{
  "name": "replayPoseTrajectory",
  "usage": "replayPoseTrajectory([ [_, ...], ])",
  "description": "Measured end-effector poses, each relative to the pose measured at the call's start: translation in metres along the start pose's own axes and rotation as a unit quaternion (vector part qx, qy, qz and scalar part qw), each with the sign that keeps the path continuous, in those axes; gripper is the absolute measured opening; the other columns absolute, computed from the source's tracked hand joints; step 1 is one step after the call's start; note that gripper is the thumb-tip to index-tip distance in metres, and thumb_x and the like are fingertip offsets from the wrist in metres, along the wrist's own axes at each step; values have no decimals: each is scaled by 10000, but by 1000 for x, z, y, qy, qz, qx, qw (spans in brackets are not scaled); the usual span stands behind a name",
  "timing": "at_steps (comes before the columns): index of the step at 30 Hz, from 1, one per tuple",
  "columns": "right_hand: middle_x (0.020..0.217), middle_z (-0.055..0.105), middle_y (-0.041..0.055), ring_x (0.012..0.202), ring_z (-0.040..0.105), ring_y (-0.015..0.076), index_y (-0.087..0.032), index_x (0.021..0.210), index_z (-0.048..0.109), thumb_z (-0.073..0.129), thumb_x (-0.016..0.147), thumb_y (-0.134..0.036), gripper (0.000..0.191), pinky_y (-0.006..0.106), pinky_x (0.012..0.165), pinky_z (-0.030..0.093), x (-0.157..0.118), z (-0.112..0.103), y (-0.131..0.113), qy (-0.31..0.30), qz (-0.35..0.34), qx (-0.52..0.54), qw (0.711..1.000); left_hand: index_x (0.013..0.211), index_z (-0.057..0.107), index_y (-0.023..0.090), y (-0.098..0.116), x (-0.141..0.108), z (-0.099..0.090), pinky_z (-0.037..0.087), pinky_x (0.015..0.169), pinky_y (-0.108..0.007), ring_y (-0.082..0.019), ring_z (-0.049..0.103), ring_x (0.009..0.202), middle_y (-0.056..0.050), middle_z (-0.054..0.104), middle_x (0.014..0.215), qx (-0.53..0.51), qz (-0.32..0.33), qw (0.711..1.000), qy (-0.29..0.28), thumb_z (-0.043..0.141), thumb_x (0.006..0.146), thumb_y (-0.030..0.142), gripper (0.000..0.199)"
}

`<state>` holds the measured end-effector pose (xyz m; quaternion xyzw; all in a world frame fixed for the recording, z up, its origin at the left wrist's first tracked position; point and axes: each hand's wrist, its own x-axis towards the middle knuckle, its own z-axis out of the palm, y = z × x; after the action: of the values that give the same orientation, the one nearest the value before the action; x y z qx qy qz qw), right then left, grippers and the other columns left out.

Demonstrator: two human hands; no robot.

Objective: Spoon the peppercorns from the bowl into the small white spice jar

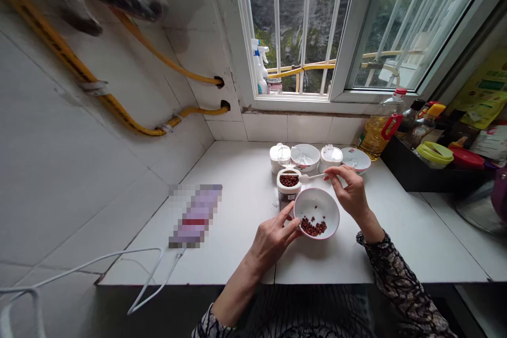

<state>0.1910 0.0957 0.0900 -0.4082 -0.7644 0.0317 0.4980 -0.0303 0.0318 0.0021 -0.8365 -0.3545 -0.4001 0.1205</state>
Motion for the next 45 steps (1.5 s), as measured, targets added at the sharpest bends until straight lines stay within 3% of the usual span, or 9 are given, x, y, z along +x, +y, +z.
replayPoseTrajectory([
  [3, 705, 714, 30, 721, 630, 204, -207, 864, 670, 538, 903, -193, 138, 351, 766, 463, -2, -13, 6, -100, 8, 10, 995, 946, 633, 171, 0, 1, 0, 566, 657, -225, -148, 715, 806, -188, 652, 1248, 3, 0, 1000, 3, 538, 976, 316, 176],
  [7, 711, 697, 43, 654, 580, 173, -196, 799, 681, 513, 851, -103, 199, 316, 687, 428, -7, -24, 5, -245, 8, -94, 965, 959, 630, 174, 1, 1, -1, 562, 641, -224, -146, 715, 799, -187, 656, 1241, 2, 0, 1000, 4, 526, 983, 323, 183],
  [13, 732, 710, 42, 662, 603, 158, -189, 792, 699, 482, 822, -83, 243, 277, 639, 426, -12, -20, -12, -344, 62, -47, 936, 959, 631, 175, 1, 1, -2, 548, 620, -215, -158, 715, 836, -176, 647, 1262, -1, -5, 1000, -7, 527, 980, 298, 162],
  [23, 620, 676, 10, 584, 573, 135, -169, 777, 686, 489, 789, -178, 198, 236, 553, 408, -10, -13, -7, -304, 246, 135, 910, 990, 652, 189, 0, -2, 0, 565, 665, -226, -145, 707, 819, -158, 619, 1311, -9, -12, 1000, -25, 558, 965, 293, 143],
  [26, 639, 688, 16, 598, 579, 144, -172, 784, 681, 483, 806, -194, 200, 244, 552, 397, -11, -13, -3, -279, 238, 125, 922, 986, 654, 186, 0, -2, 0, 560, 654, -222, -142, 706, 808, -158, 633, 1287, -7, -9, 1000, -16, 545, 972, 295, 155],
  [30, 662, 706, 17, 628, 586, 155, -196, 786, 684, 488, 825, -155, 204, 279, 634, 415, -13, -10, -3, -246, 154, 34, 956, 958, 644, 174, 1, 1, -2, 556, 639, -221, -131, 702, 754, -175, 645, 1261, -8, -7, 1000, 2, 519, 984, 327, 200],
  [34, 673, 714, 15, 634, 571, 155, -202, 777, 686, 490, 835, -110, 224, 330, 751, 424, -16, -4, -11, -271, 93, -3, 958, 972, 640, 180, 1, 1, -2, 559, 643, -224, -140, 709, 779, -170, 647, 1261, -6, -8, 1000, -4, 528, 981, 320, 180],
  [38, 634, 696, 1, 601, 563, 144, -195, 784, 685, 480, 829, -123, 221, 294, 685, 440, -16, -3, -17, -298, 149, 66, 940, 984, 637, 179, 1, 0, -2, 563, 654, -226, -141, 712, 795, -171, 634, 1281, -13, -11, 1000, -14, 533, 980, 298, 158],
  [45, 609, 680, 9, 598, 575, 140, -176, 755, 683, 509, 785, -217, 181, 246, 563, 406, -11, -11, -6, -242, 244, 130, 930, 998, 647, 188, 0, -2, -1, 570, 668, -226, -136, 709, 786, -157, 638, 1286, -15, -17, 1000, -19, 543, 973, 288, 146],
])
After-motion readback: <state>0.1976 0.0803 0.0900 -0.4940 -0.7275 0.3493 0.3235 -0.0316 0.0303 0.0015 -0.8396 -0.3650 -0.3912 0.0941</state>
